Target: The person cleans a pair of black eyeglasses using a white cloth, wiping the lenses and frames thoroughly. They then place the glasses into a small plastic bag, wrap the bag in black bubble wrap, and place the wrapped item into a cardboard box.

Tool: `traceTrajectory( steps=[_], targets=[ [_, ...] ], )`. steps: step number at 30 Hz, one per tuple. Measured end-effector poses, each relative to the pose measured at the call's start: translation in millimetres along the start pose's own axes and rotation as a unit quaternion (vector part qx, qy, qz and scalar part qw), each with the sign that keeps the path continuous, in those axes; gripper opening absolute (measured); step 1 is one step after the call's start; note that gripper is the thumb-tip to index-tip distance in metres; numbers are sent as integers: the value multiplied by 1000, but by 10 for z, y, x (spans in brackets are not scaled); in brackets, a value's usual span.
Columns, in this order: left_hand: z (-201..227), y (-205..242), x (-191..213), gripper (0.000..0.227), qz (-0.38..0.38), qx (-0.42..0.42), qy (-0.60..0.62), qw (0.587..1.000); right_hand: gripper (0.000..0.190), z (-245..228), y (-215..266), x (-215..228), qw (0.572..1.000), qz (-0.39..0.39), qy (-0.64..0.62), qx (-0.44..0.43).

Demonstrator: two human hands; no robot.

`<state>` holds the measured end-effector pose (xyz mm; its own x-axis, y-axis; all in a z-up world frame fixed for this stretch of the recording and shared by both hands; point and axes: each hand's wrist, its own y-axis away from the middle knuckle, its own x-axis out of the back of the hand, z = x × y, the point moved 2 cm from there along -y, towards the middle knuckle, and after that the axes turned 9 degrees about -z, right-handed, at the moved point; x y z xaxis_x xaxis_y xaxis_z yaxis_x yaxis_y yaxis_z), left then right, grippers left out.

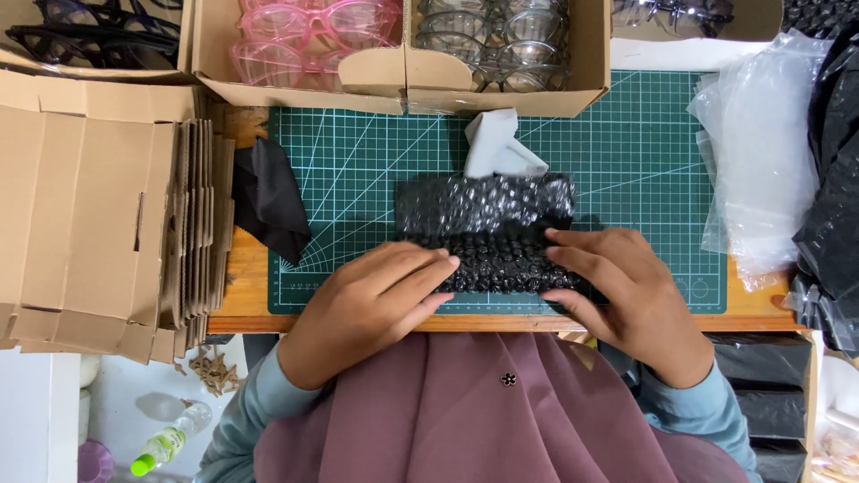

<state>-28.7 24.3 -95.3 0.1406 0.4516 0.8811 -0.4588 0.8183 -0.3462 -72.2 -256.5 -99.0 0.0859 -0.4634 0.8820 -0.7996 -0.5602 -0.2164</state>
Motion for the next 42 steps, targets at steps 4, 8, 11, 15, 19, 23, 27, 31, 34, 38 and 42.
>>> traceTrajectory(
  steps=[4,8,11,15,19,23,27,31,34,38,42],
  targets=[
    [-23,132,58,32,39,15,10,999,34,-45,-8,-69,999,43,-31,-9],
    [-66,151,36,26,41,60,-45,996,23,-124,-193,-84,993,89,-6,-71],
    [-106,123,69,24,78,107,-77,988,18,-98,-295,-155,992,83,4,-94],
    [-34,72,159,19,105,-17,-22,994,16,-136,-419,-235,994,47,11,-94],
    [-28,228,-80,11,87,-63,-6,994,12,-250,-573,-261,996,21,5,-88],
    [-216,396,-34,24,44,27,-19,998,21,-461,-925,-95,989,-10,150,-3],
    [-330,561,-71,36,30,116,-20,993,25,-878,-1482,8,971,-25,145,188],
    [-436,593,-277,24,145,100,31,984,40,-1167,-2044,-264,921,-35,230,312],
    [-486,696,-499,35,35,189,-30,981,37,-1396,-2438,-467,875,-54,270,397],
    [-467,656,-351,42,79,185,13,980,50,-1465,-2719,-803,839,-111,297,442],
    [-481,673,-473,45,77,152,-20,985,20,-1528,-2761,-829,839,-81,258,472]
  ],
)
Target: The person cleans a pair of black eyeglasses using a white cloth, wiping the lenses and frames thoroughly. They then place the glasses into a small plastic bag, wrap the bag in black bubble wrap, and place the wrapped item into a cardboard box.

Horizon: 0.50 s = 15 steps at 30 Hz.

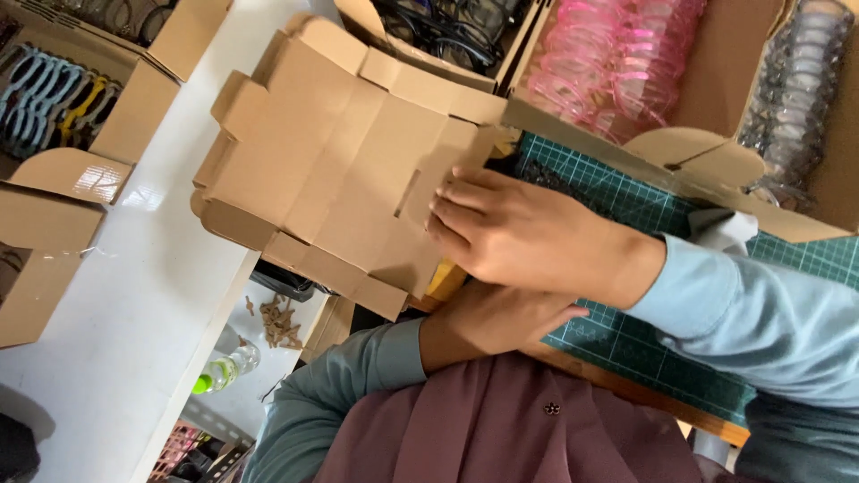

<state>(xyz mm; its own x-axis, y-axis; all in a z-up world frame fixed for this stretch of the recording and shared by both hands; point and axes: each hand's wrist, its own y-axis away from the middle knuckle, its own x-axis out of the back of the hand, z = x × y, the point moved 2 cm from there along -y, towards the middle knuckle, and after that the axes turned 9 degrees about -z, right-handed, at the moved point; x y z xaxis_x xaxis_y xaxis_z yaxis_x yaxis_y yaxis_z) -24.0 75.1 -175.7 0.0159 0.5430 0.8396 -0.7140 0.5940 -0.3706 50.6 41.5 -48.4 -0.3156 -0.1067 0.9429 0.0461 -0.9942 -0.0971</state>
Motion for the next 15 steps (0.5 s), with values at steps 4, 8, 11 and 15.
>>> traceTrajectory(
  steps=[4,8,11,15],
  targets=[
    [-16,-2,-231,48,21,32,-89,995,16,8,23,82,999,33,15,23],
    [-39,-13,-316,54,-28,18,-104,994,20,5,80,178,997,36,62,25],
    [-131,-3,-204,54,-35,18,-68,997,13,1,129,387,994,36,103,26],
    [-86,68,-115,58,42,32,60,997,5,-31,345,713,985,109,129,28]
  ],
)
